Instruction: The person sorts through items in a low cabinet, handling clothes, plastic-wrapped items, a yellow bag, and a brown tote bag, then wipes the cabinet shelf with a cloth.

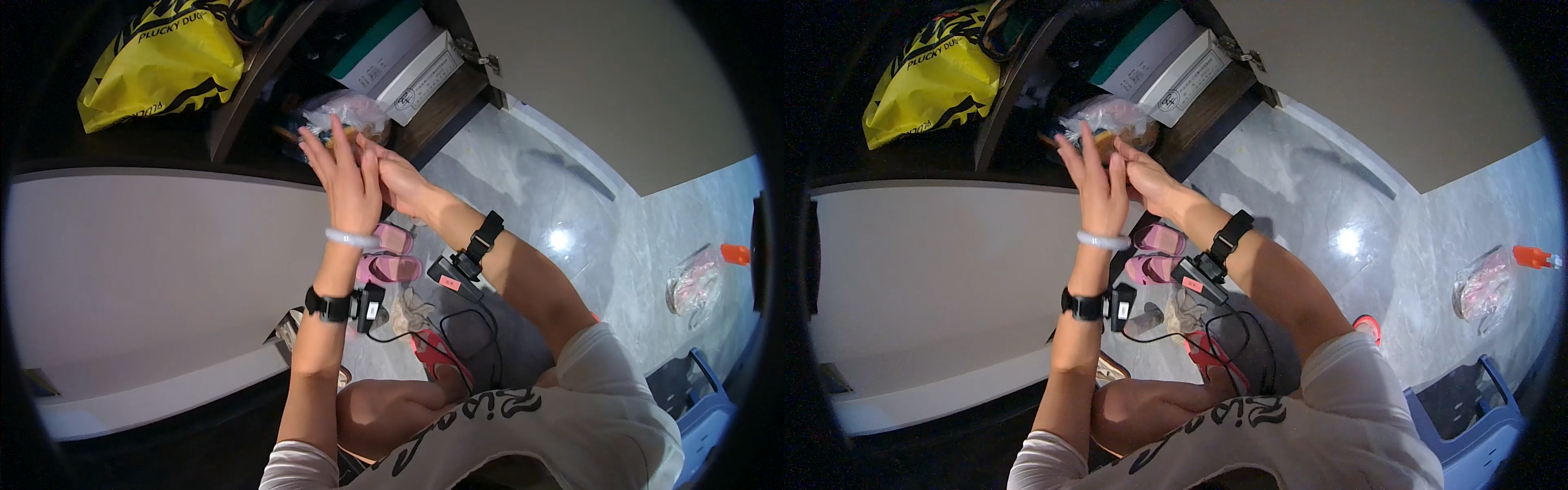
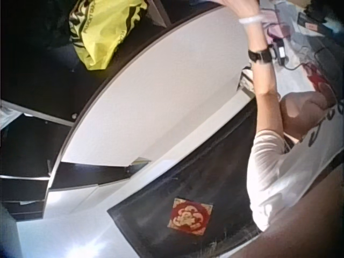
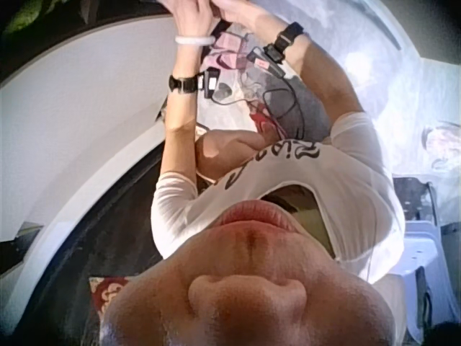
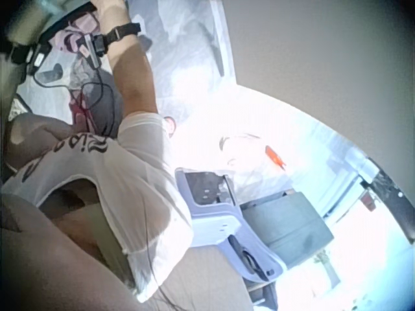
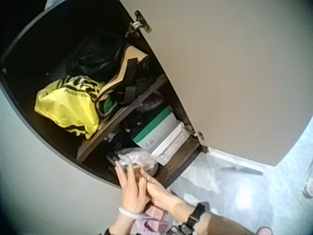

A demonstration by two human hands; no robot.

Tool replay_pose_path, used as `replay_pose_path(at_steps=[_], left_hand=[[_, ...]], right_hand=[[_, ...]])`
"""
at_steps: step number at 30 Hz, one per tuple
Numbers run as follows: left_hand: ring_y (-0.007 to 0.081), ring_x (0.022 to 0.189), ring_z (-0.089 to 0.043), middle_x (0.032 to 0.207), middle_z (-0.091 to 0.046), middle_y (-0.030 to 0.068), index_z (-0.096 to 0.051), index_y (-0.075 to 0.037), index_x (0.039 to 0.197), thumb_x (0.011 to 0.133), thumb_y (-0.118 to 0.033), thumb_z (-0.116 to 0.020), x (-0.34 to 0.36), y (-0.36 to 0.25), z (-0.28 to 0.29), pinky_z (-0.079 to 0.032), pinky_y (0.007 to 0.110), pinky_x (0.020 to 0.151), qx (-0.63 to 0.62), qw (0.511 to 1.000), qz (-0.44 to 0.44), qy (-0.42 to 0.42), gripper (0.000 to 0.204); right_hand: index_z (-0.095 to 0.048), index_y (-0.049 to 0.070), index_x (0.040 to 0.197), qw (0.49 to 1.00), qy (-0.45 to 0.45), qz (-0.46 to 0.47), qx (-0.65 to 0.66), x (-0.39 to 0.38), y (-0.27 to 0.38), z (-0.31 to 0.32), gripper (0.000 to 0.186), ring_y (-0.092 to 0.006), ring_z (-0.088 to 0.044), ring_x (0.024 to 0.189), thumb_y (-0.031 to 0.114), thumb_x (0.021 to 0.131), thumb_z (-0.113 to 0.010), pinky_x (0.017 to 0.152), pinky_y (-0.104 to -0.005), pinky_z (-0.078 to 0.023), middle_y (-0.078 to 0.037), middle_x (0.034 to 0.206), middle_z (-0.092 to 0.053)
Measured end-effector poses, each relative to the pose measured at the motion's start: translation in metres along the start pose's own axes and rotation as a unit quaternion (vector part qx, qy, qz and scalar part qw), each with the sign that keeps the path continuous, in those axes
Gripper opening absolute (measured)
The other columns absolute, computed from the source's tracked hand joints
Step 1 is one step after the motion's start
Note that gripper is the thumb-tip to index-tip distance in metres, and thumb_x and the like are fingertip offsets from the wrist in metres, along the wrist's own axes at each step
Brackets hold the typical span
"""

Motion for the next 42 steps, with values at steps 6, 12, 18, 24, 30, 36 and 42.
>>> replay_pose_path(at_steps=[6, 12, 18, 24, 30, 36, 42], left_hand=[[0.0611, 0.124, -0.033, 0.138, -0.029, 0.0425, -0.017, -0.009, 0.152, 0.085, -0.040, -0.074, 0.050, 0.052, -0.022, -0.033, 0.056, 0.107, 0.123, 0.986, 0.091, 0.061, 0.094], [0.0455, 0.117, -0.056, 0.126, -0.057, 0.0303, -0.046, -0.005, 0.140, 0.075, -0.042, -0.081, 0.085, 0.068, -0.040, -0.048, 0.048, 0.092, 0.251, 0.923, 0.223, 0.189, 0.082], [0.0344, 0.103, -0.067, 0.109, -0.070, 0.0176, -0.073, -0.013, 0.108, 0.087, -0.042, -0.066, 0.114, 0.099, -0.060, -0.053, 0.043, 0.088, 0.286, 0.921, 0.148, 0.219, 0.036], [0.0400, 0.110, -0.063, 0.121, -0.064, 0.0235, -0.066, -0.023, 0.124, 0.079, -0.041, -0.075, 0.097, 0.119, -0.024, -0.052, 0.049, 0.088, 0.366, 0.895, 0.212, 0.141, 0.049], [0.0493, 0.117, -0.052, 0.137, -0.050, 0.0270, -0.065, -0.023, 0.120, 0.062, -0.049, -0.088, 0.080, 0.051, 0.022, -0.045, 0.052, 0.099, 0.402, 0.908, 0.069, 0.099, 0.068], [0.0450, 0.120, -0.049, 0.140, -0.045, 0.0229, -0.070, -0.016, 0.101, 0.057, -0.045, -0.092, 0.084, 0.055, 0.039, -0.043, 0.048, 0.102, 0.210, 0.960, 0.128, 0.132, 0.057], [0.0434, 0.124, -0.034, 0.140, -0.041, 0.0161, -0.070, -0.017, 0.102, 0.065, -0.032, -0.089, 0.046, 0.022, 0.040, -0.036, 0.051, 0.103, 0.192, 0.981, -0.019, 0.007, 0.044]], right_hand=[[-0.042, 0.007, 0.146, 0.998, -0.045, -0.029, -0.013, -0.009, -0.024, 0.046, 0.049, -0.0223, -0.060, 0.115, 0.022, 0.101, -0.054, 0.096, -0.0385, -0.050, -0.008, 0.134, -0.057], [-0.046, 0.004, 0.142, 0.990, -0.113, -0.034, -0.075, -0.046, 0.001, 0.113, 0.048, -0.0246, -0.063, 0.112, 0.022, 0.099, -0.057, 0.093, -0.0372, -0.051, -0.011, 0.135, -0.058], [-0.048, 0.004, 0.139, 0.983, -0.164, -0.040, -0.078, -0.067, 0.025, 0.143, 0.046, -0.0222, -0.064, 0.109, 0.024, 0.099, -0.059, 0.088, -0.0329, -0.053, -0.012, 0.130, -0.062], [-0.051, 0.004, 0.136, 0.980, -0.169, -0.053, -0.087, -0.073, 0.015, 0.149, 0.044, -0.0224, -0.065, 0.105, 0.026, 0.099, -0.059, 0.086, -0.0326, -0.053, -0.013, 0.125, -0.064], [-0.054, 0.005, 0.131, 0.971, -0.197, -0.084, -0.107, -0.089, 0.009, 0.156, 0.041, -0.0215, -0.065, 0.104, 0.029, 0.098, -0.060, 0.085, -0.0334, -0.053, -0.011, 0.121, -0.066], [-0.055, 0.005, 0.130, 0.971, -0.198, -0.084, -0.105, -0.091, 0.004, 0.167, 0.040, -0.0226, -0.065, 0.105, 0.030, 0.098, -0.061, 0.087, -0.0344, -0.053, -0.011, 0.120, -0.066], [-0.041, 0.007, 0.144, 0.994, -0.067, -0.083, -0.024, -0.064, -0.007, 0.109, 0.063, -0.0312, -0.064, 0.111, 0.034, 0.094, -0.067, 0.095, -0.0406, -0.053, -0.017, 0.135, -0.054]])
Point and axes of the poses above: each hand's wrist, its own x-axis towards the middle knuckle, its own z-axis out of the back of the hand, y = z × x, the point moved 10 cm from there along x, towards the middle knuckle
